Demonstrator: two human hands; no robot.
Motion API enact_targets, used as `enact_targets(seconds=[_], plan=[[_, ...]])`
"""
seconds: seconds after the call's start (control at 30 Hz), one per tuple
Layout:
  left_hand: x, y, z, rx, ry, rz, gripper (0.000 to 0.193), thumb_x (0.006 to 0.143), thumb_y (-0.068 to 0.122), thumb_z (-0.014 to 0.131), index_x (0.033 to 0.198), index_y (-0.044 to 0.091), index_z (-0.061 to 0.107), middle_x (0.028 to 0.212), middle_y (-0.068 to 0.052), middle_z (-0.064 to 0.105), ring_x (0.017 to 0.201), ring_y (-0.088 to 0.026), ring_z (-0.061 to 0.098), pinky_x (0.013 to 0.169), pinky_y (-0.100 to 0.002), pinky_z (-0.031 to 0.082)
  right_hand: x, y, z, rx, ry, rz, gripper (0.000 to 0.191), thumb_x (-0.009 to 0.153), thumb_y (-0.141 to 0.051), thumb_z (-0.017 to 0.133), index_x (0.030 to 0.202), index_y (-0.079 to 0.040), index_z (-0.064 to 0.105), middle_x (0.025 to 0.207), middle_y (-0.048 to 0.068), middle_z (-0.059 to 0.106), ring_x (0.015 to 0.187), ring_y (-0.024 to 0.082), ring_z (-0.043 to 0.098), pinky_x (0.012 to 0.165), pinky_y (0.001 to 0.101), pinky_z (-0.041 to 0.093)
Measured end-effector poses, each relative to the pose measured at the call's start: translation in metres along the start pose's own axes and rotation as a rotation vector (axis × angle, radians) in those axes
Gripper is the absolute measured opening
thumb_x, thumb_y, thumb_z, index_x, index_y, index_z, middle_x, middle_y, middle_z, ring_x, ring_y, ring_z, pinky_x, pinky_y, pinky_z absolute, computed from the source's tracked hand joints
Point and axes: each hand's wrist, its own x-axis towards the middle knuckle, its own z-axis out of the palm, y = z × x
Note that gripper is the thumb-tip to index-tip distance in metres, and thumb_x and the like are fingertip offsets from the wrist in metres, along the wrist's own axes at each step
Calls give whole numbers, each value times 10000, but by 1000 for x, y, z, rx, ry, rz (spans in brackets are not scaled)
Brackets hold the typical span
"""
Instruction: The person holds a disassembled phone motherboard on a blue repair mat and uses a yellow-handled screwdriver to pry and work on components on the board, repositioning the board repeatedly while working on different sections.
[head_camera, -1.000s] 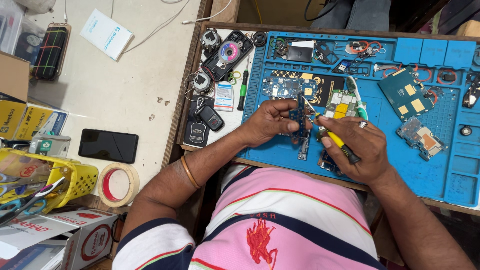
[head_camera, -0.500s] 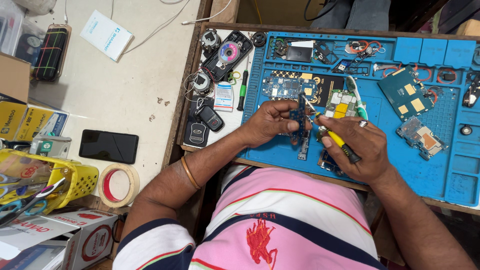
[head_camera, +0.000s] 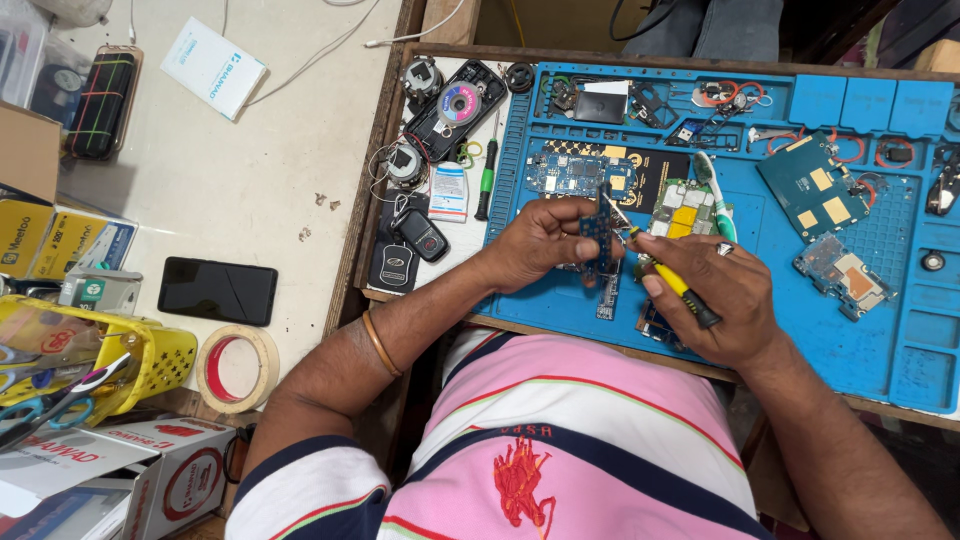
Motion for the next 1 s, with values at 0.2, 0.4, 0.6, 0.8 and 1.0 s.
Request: enact_targets(seconds=[0.2, 0.4, 0.6, 0.8, 1.0], plan=[[0, 0, 1, -10, -24, 20, 510, 986, 207, 767, 1398, -22, 575, 1220, -144, 732, 1110, -198, 725, 805, -355, 661, 0, 2, 0, -8, 17, 5, 345, 968, -114, 718, 1301, -38, 676, 1101, 106, 771, 928, 210, 767, 852, 351, 590], [1, -1, -1, -18, -21, 8, 489, 1003, 187, 749, 1409, -25, 577, 1198, -151, 743, 1081, -196, 726, 806, -351, 658, 0, 0, 0, -8, 3, 10, 348, 957, -108, 720, 1295, -34, 679, 1098, 119, 776, 900, 207, 764, 814, 341, 582], [1, -5, 0, 20, -56, 55, 444, 1020, 175, 749, 1377, -32, 586, 1214, -143, 741, 1104, -183, 724, 849, -350, 649, 0, 0, 0, -6, 6, 9, 360, 954, -115, 723, 1304, -42, 676, 1087, 112, 778, 893, 199, 764, 805, 334, 581], [1, -3, 1, -5, 6, 6, 444, 1001, 196, 748, 1349, -24, 582, 1187, -122, 749, 1052, -153, 725, 794, -332, 659, 2, -1, 1, 17, -9, -7, 367, 964, -112, 712, 1321, -46, 664, 1093, 99, 779, 925, 197, 773, 829, 333, 592], [1, -2, 1, 13, 7, 19, 435, 1003, 191, 754, 1338, -33, 587, 1187, -120, 751, 1030, -143, 726, 791, -326, 660, 2, 1, 1, 20, -15, -12, 370, 964, -119, 713, 1323, -45, 662, 1091, 96, 780, 920, 192, 774, 830, 333, 594]])
